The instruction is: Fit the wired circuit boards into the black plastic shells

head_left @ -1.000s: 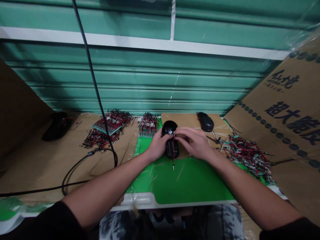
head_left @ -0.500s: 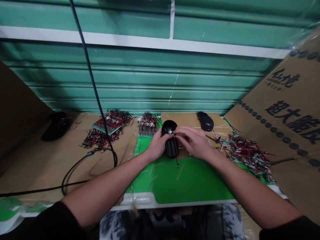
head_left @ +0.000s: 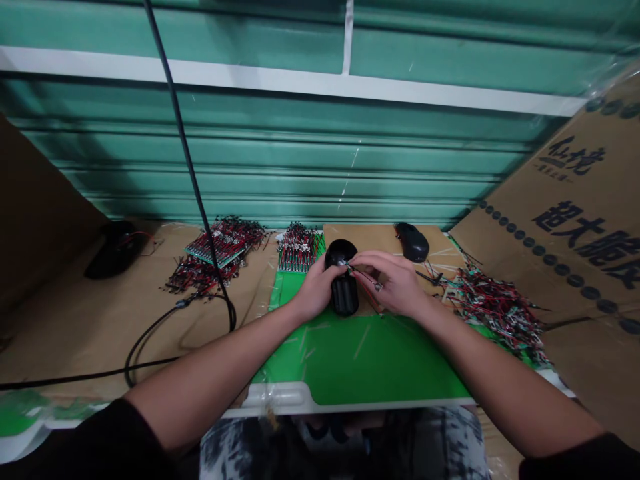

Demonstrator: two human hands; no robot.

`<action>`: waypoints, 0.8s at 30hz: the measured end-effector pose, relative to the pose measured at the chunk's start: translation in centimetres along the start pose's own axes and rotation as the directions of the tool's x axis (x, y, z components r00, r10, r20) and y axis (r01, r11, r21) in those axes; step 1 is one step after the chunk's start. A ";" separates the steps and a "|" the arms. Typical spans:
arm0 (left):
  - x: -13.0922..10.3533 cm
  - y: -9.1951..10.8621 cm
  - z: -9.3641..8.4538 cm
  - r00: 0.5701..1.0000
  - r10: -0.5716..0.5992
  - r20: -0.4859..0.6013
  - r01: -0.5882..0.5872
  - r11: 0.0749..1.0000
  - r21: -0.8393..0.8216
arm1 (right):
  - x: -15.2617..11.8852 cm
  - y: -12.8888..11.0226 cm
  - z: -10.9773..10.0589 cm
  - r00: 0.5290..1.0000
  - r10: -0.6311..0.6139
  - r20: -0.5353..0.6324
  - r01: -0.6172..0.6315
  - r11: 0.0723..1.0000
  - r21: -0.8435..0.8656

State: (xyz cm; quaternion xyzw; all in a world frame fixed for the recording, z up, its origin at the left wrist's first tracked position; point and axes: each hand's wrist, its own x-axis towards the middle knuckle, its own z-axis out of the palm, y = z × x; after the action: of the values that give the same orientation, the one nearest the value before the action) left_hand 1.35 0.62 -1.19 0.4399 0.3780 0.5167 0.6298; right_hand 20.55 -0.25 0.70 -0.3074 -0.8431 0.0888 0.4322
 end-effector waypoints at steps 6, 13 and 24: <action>-0.2 0.1 0.0 0.999 0.026 0.018 -0.027 0.998 0.049 | -0.1 0.1 -0.4 0.997 0.067 0.049 -0.067 0.998 -0.003; -0.2 -0.2 0.0 0.998 0.049 0.044 -0.051 0.997 0.052 | 0.1 -0.1 -0.6 0.991 0.098 0.091 -0.097 0.995 -0.019; -0.3 -0.2 0.0 0.998 0.034 0.046 -0.037 0.997 0.062 | 0.2 0.6 -0.3 0.992 0.121 0.025 -0.122 0.990 0.066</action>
State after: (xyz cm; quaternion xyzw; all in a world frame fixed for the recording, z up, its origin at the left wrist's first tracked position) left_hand 1.34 0.29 -1.34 0.4775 0.3719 0.5058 0.6147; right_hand 20.92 0.32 0.76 -0.3424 -0.8239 0.1466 0.4272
